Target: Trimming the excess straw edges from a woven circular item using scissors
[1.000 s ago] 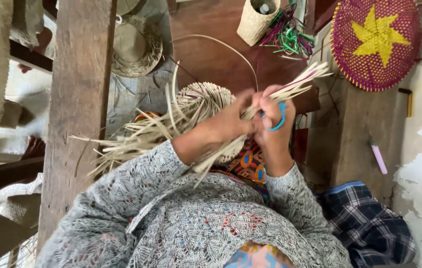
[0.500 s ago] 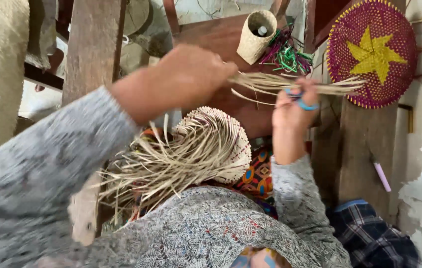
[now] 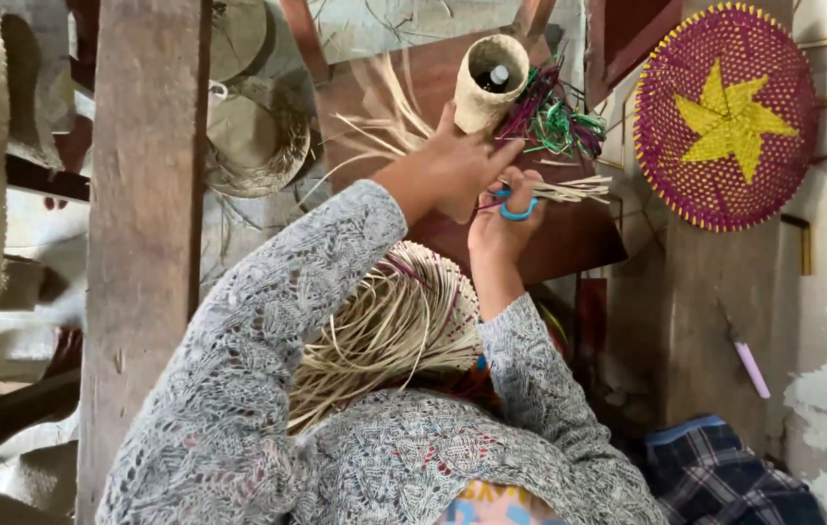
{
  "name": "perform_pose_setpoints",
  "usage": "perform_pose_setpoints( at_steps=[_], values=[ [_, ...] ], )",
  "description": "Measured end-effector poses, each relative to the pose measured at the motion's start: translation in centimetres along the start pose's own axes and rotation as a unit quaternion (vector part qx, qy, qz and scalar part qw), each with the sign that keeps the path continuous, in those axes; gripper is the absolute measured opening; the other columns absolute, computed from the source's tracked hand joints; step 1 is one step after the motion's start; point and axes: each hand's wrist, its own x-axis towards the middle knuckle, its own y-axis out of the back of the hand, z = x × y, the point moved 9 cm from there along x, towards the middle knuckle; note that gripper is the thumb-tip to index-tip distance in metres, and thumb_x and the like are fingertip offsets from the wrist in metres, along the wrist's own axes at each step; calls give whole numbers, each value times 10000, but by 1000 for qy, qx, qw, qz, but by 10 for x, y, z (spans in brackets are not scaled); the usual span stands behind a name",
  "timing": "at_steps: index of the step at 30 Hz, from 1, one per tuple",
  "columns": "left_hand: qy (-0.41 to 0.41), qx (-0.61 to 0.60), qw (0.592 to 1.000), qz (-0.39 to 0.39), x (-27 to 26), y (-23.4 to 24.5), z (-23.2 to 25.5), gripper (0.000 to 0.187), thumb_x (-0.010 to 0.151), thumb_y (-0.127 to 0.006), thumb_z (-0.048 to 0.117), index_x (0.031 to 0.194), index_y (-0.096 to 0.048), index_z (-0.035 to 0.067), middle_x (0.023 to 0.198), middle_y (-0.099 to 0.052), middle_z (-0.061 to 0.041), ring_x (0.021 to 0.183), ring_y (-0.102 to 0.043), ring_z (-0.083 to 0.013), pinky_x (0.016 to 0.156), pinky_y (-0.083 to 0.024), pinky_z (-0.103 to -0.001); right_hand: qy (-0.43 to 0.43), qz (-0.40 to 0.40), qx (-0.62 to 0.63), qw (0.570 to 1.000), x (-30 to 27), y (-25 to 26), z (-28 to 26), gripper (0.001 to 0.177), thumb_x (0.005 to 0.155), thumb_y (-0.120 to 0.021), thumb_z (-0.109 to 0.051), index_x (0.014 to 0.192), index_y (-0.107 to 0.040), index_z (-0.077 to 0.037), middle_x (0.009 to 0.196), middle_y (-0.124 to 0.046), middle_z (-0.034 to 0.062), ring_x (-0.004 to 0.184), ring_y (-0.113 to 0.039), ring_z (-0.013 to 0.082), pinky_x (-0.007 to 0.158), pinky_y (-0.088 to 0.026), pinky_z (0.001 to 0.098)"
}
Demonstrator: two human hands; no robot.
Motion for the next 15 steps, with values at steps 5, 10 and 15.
perform_pose_setpoints(
  at_steps=[5,10,15],
  values=[
    [-16,-98,988,119,52,-60,-25,849,914,-596,173,1592,-88,113,1250,-680,-193,1213,-626,-390,1014,-291,-726,24,-60,8,998,2,-5,-7,209,887,-736,-127,983,-572,-213,868,-688,14,669,-653,157,606,-500,208],
    [7,1,987,160,58,-75,-84,329,975,-485,177,1303,-509,196,973,-743,-112,955,-747,-377,735,-574,-605,-8,-150,-64,987,-2,-3,-27,301,908,-782,-345,1042,-577,-169,1069,-716,46,852,-703,174,756,-613,279],
    [-120,15,959,256,8,-26,-106,313,988,-515,117,1287,-545,205,919,-715,-203,931,-705,-399,761,-578,-550,204,-134,-719,651,49,53,-67,332,827,-838,-445,1063,-637,-326,967,-751,-16,967,-723,337,876,-579,455]
  ],
)
